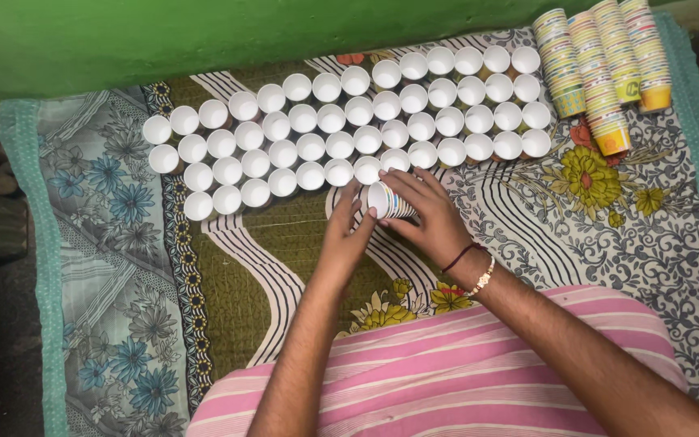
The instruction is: The person sits on a patterned mat and repeatedly picks up paper cups from a stack, then places them one by one into a growing grid of cups on the floor. The person continues this process, expanding the grid row by row.
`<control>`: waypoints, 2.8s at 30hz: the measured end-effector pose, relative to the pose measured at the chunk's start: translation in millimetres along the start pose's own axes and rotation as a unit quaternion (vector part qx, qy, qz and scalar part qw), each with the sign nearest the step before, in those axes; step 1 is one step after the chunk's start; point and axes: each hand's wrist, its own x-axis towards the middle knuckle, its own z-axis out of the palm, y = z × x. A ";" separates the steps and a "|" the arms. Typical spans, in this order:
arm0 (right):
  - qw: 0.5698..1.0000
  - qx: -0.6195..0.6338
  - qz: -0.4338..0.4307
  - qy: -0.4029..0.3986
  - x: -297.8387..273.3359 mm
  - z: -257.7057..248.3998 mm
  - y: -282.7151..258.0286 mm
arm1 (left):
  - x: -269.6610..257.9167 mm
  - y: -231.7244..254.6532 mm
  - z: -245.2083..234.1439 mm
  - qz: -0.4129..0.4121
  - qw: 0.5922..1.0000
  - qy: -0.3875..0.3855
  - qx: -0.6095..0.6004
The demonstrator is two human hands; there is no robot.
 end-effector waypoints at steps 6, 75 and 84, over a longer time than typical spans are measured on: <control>1.000 0.006 0.005 -0.012 -2.3 3.3 2.2 | -1.1 -9.0 12.7 0.074 0.997 -0.015 0.021; 0.997 0.031 -0.070 0.001 71.3 19.6 11.4 | 0.0 20.3 -239.0 0.135 0.826 0.333 0.434; 0.996 0.030 -0.078 -0.018 82.5 33.4 4.7 | 18.5 -3.7 -270.4 0.106 0.799 0.315 0.502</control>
